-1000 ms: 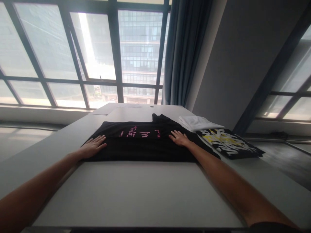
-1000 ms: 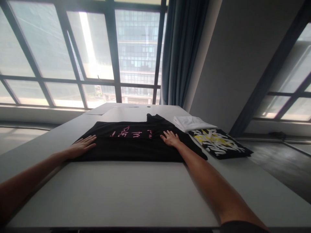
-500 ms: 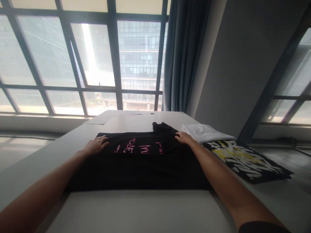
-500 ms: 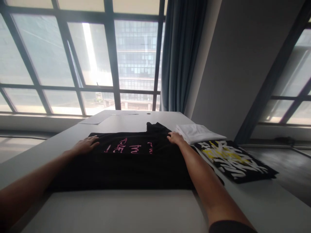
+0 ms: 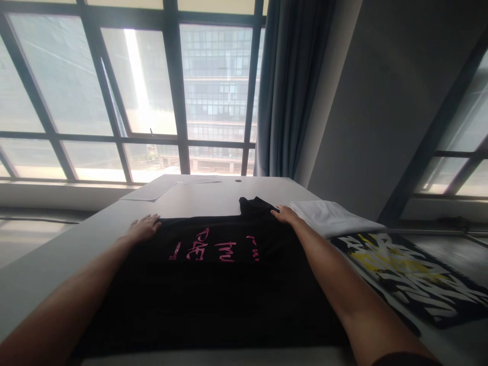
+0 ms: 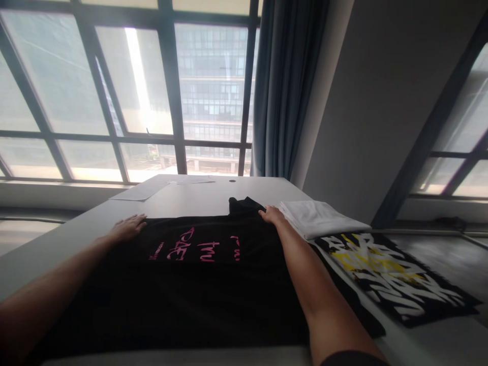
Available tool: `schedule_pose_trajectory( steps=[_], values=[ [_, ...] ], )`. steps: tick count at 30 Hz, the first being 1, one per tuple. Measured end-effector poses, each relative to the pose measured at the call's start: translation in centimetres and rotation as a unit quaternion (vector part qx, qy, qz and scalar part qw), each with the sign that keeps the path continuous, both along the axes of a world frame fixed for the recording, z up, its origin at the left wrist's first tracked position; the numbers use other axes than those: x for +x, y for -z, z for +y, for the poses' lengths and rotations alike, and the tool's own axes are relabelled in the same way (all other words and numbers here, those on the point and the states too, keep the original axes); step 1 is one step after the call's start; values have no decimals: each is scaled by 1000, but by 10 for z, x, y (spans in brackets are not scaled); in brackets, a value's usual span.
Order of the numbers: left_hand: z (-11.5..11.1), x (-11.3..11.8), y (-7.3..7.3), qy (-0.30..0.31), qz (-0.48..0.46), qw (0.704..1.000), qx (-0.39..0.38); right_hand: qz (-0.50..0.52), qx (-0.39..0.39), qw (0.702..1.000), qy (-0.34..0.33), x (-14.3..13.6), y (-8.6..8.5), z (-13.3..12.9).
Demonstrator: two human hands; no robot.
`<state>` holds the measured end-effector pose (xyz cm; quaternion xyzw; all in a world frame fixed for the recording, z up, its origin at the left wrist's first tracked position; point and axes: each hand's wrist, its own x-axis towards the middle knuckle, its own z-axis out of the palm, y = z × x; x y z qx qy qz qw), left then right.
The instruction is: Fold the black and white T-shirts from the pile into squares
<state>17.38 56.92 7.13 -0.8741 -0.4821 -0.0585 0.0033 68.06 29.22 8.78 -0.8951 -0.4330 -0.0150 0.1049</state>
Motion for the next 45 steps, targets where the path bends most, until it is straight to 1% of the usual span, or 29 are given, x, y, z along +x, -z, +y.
schedule_pose_trajectory(
  steps=[4, 7, 9, 12, 14, 16, 17, 19, 20, 21, 22, 23, 24, 26, 28, 30, 32, 34, 36, 37, 38, 39, 41, 42, 43, 45],
  values=[
    [5, 10, -13, 10, 36, 999, 18, 28, -3, 999, 17, 11, 9, 29],
    [3, 13, -28, 41, 53, 997, 49, 34, 1, 999, 34, 13, 11, 42],
    [1, 11, -38, 64, 54, 994, 71, 34, 25, 998, 49, 11, 11, 47],
    [-6, 4, -53, 76, 21, 991, 110, 33, 77, 995, 54, 6, 4, 47],
    [-14, -2, -62, 76, -12, 988, 136, 45, 140, 988, 43, 2, -7, 43],
    [-24, -10, -71, 75, -50, 983, 157, 73, 243, 967, 23, -1, -22, 30],
    [-30, -15, -75, 73, -73, 981, 166, 97, 302, 948, 10, -2, -31, 20],
    [-42, -29, -80, 73, -130, 972, 184, 165, 396, 902, -35, -6, -47, -10],
    [-48, -37, -80, 78, -159, 965, 192, 211, 422, 879, -67, -7, -54, -31],
    [-53, -47, -80, 89, -182, 960, 195, 261, 423, 860, -112, -9, -59, -54],
    [-57, -57, -77, 105, -195, 956, 191, 313, 394, 848, -166, -12, -63, -79],
    [-61, -68, -73, 122, -197, 956, 180, 356, 348, 843, -205, -15, -65, -105],
    [-64, -78, -68, 136, -188, 959, 163, 387, 290, 847, -221, -18, -65, -129],
    [-72, -96, -56, 154, -149, 968, 129, 418, 183, 863, -218, -28, -62, -170],
    [-83, -106, -45, 152, -107, 977, 104, 403, 113, 891, -176, -41, -55, -192],
    [-97, -111, -39, 136, -72, 984, 86, 341, 79, 929, -117, -56, -46, -195],
    [-114, -111, -38, 113, -51, 989, 78, 252, 67, 963, -66, -73, -37, -184],
    [-130, -111, -40, 97, -42, 991, 86, 183, 87, 978, -43, -87, -29, -170],
    [-142, -114, -42, 88, -36, 991, 98, 161, 141, 976, -28, -97, -26, -160],
    [-145, -116, -42, 87, -34, 990, 103, 172, 183, 967, -30, -99, -28, -158],
    [-147, -119, -42, 86, -35, 990, 108, 200, 233, 951, -44, -100, -30, -160],
    [-146, -122, -41, 84, -39, 989, 114, 243, 282, 925, -71, -99, -35, -164],
    [-142, -127, -38, 75, -52, 988, 125, 355, 350, 855, -145, -96, -46, -180],
    [-140, -129, -36, 68, -56, 988, 129, 409, 355, 821, -181, -95, -51, -190],
    [-137, -131, -35, 60, -59, 988, 131, 453, 342, 796, -208, -94, -57, -202],
    [-133, -132, -32, 49, -54, 989, 130, 519, 283, 770, -241, -92, -65, -221]
  ],
)
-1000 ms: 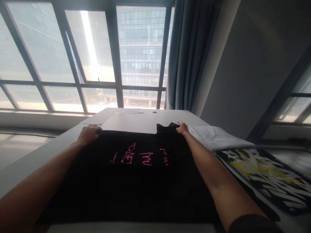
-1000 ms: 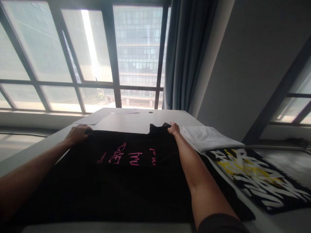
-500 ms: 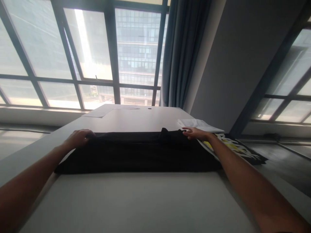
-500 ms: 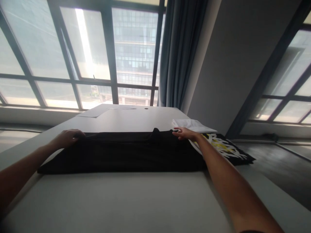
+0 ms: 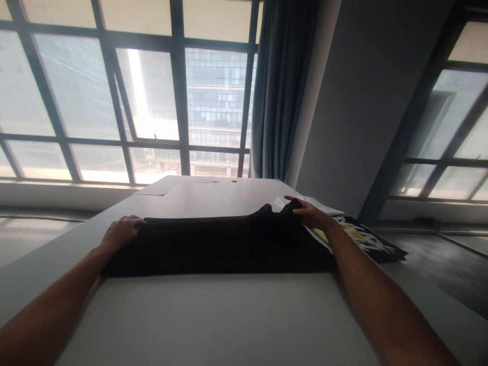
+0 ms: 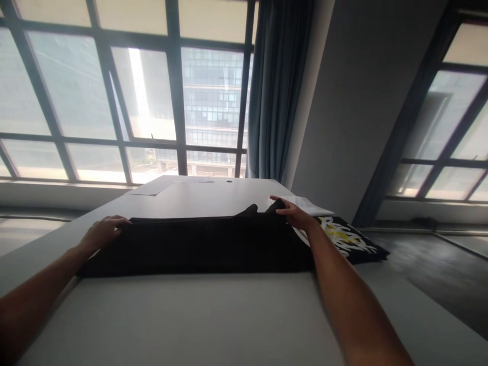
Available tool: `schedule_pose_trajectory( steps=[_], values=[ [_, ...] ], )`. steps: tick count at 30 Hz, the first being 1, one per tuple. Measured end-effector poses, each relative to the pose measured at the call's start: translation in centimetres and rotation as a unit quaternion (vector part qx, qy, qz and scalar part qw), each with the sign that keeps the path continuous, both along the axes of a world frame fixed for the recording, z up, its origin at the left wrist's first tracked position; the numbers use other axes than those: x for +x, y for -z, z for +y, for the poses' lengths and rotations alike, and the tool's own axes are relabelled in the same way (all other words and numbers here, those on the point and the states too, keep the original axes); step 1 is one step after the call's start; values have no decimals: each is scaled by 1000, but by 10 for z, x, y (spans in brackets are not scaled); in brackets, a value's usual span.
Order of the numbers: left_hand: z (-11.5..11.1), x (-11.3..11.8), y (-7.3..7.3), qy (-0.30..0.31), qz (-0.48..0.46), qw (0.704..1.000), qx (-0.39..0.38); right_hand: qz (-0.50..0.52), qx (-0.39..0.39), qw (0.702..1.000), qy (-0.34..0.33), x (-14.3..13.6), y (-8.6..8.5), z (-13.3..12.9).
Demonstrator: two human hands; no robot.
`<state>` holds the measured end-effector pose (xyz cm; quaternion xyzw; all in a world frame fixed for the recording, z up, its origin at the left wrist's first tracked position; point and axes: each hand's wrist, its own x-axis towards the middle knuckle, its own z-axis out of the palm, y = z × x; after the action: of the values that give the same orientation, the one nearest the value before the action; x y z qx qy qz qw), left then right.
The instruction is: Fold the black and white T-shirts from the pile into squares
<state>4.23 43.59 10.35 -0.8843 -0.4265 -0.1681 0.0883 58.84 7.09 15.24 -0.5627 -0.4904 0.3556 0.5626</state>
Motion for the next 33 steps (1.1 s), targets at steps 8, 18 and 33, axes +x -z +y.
schedule_pose_trajectory(
  steps=[8, 18, 33],
  values=[
    [-2, -1, 4, -3, 27, 999, -24, -155, -271, 948, -63, -3, 0, 4],
    [2, -2, 8, 5, -4, 999, -51, -435, -291, 852, -17, -63, -6, 49],
    [6, -5, 7, 2, -18, 993, -113, -363, -373, 850, 81, -19, 6, 35]
  ],
)
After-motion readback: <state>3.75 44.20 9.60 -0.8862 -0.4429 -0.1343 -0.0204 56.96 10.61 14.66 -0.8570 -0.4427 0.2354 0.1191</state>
